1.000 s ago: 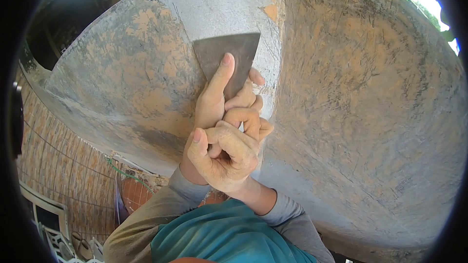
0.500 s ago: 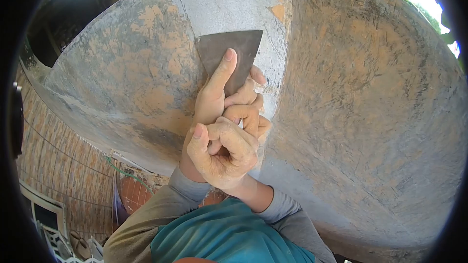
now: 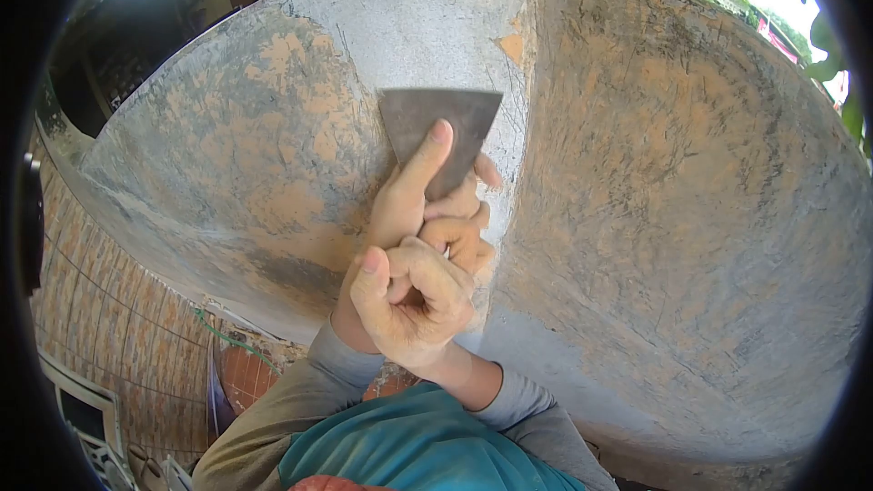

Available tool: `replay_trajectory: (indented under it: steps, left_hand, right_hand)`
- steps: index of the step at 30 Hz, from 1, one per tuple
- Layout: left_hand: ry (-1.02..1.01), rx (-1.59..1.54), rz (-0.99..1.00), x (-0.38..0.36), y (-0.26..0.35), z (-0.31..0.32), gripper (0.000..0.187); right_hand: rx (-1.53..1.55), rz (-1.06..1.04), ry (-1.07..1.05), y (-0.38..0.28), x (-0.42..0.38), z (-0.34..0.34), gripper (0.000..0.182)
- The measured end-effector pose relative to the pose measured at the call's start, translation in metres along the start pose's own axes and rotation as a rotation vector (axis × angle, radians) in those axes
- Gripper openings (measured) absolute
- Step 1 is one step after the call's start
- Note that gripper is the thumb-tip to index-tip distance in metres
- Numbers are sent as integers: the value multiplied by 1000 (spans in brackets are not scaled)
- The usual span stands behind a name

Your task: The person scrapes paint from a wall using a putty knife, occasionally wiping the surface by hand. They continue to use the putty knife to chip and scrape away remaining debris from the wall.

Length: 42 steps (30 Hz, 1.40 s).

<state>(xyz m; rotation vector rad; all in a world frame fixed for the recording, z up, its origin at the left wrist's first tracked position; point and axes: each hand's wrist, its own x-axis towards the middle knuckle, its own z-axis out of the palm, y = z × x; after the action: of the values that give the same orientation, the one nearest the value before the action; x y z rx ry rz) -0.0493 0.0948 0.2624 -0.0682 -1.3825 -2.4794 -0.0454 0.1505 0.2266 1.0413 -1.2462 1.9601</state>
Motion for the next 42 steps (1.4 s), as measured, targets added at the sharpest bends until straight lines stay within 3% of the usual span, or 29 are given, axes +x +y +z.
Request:
replay_trajectory:
  steps: [3, 7, 9, 10, 13, 21, 29, 33, 36, 38, 42]
  left_hand:
    - [7, -27, 4, -5, 8, 5, 55]
    - [5, -6, 102, -6, 0, 1, 54]
    - [8, -32, 55, -7, -1, -1, 55]
    - [6, -51, 20, -7, 0, -2, 55]
    - [19, -80, -20, -9, -1, -3, 55]
    - [29, -152, -50, -4, 4, -4, 57]
    - [38, -64, 152, -10, 10, 2, 58]
    - [100, 68, 304, -33, -4, 2, 59]
    - [128, 204, 361, -46, -9, -3, 59]
    - [137, 288, 380, -53, -12, -9, 60]
    - [156, 377, 305, -70, -41, -25, 61]
  right_hand:
    - [-1, -38, -20, 7, 5, 2, 21]
    - [93, 117, -104, -7, -1, -1, 21]
    - [91, 208, -133, -13, 2, 4, 19]
    - [62, -38, -116, -4, 10, 5, 18]
    - [85, 67, -166, -7, -11, -9, 17]
    - [82, 51, -166, 0, -7, -9, 18]
    - [133, 136, -103, -15, 8, 5, 17]
    - [148, 16, -117, -4, 13, 8, 17]
    - [304, 105, -152, -18, 25, 8, 15]
    - [270, 96, -256, -17, 3, -6, 10]
    - [121, -91, -114, 5, -81, -16, 11]
